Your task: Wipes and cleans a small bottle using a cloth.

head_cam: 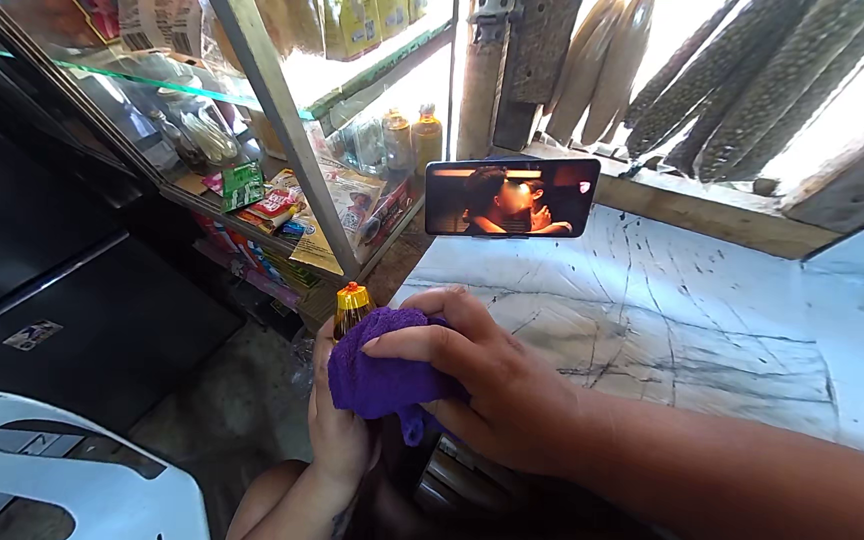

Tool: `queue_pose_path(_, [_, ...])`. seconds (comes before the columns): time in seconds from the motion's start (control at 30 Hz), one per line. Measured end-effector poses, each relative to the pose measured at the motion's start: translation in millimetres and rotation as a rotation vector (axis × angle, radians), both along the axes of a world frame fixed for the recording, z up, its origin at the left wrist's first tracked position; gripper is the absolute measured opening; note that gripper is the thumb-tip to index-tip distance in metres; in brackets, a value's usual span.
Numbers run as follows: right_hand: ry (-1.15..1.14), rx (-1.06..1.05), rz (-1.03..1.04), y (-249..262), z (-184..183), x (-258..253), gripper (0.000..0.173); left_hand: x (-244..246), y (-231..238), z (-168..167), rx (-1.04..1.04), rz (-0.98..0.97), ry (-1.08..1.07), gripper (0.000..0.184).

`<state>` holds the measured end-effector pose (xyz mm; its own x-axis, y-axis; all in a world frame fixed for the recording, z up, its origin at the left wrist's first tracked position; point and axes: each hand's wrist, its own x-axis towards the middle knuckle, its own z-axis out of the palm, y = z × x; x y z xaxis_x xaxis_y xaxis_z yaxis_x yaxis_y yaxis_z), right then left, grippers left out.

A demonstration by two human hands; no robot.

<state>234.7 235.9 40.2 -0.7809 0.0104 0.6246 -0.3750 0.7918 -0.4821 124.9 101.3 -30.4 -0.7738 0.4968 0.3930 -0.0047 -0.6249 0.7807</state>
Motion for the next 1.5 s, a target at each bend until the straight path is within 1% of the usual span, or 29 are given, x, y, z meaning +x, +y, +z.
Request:
queue_pose_path(0.1, [-0.018, 0.017, 0.014, -0.8, 0.3, 0.7, 0.038, 0.1, 2.2, 6.0, 0.037, 0.005, -0.071, 0.042])
queue_pose_path(0.17, [-0.02, 0.029, 0.018, -1.7, -0.1, 1.3, 0.038, 0.6, 2.5, 8.6, 0.047, 0.009, -0.068, 0.042])
queue_pose_path(0.23, [-0.014, 0.039, 0.015, -1.9, -0.5, 1.7, 0.037, 0.4, 1.0, 5.5, 0.003, 0.04, 0.003, 0.04])
queue_pose_path(0.33, [0.003, 0.019, 0.0, -0.7, -0.3, 1.0, 0.039, -1.4, -2.2, -5.9, -0.069, 0.083, 0.185, 0.038])
queue_pose_path(0.43, [-0.01, -0.014, -0.019, 0.4, 0.3, 0.9, 0.043, -1.8, -2.9, -9.6, -0.095, 0.076, 0.312, 0.042])
queue_pose_path(0.5, [-0.023, -0.027, -0.031, 0.7, 0.3, 1.3, 0.044, -2.3, -3.3, -11.7, -0.108, 0.075, 0.348, 0.045])
queue_pose_path(0.7, [-0.036, -0.032, -0.036, 1.1, 1.2, 1.1, 0.043, -6.0, -4.2, -12.8, -0.113, 0.072, 0.412, 0.044])
queue_pose_path(0.93, [-0.037, -0.034, -0.032, 1.7, 0.5, 0.8, 0.044, -5.3, -3.9, -13.2, -0.102, 0.059, 0.378, 0.045])
queue_pose_path(1.33, [-0.047, -0.045, -0.03, 1.4, 1.3, 1.3, 0.045, -6.3, -4.5, -11.8, -0.099, 0.047, 0.381, 0.042])
queue_pose_path(1.5, [-0.032, -0.035, -0.007, 0.8, 0.4, 0.6, 0.043, -6.4, -4.5, -5.9, -0.057, 0.011, 0.283, 0.041])
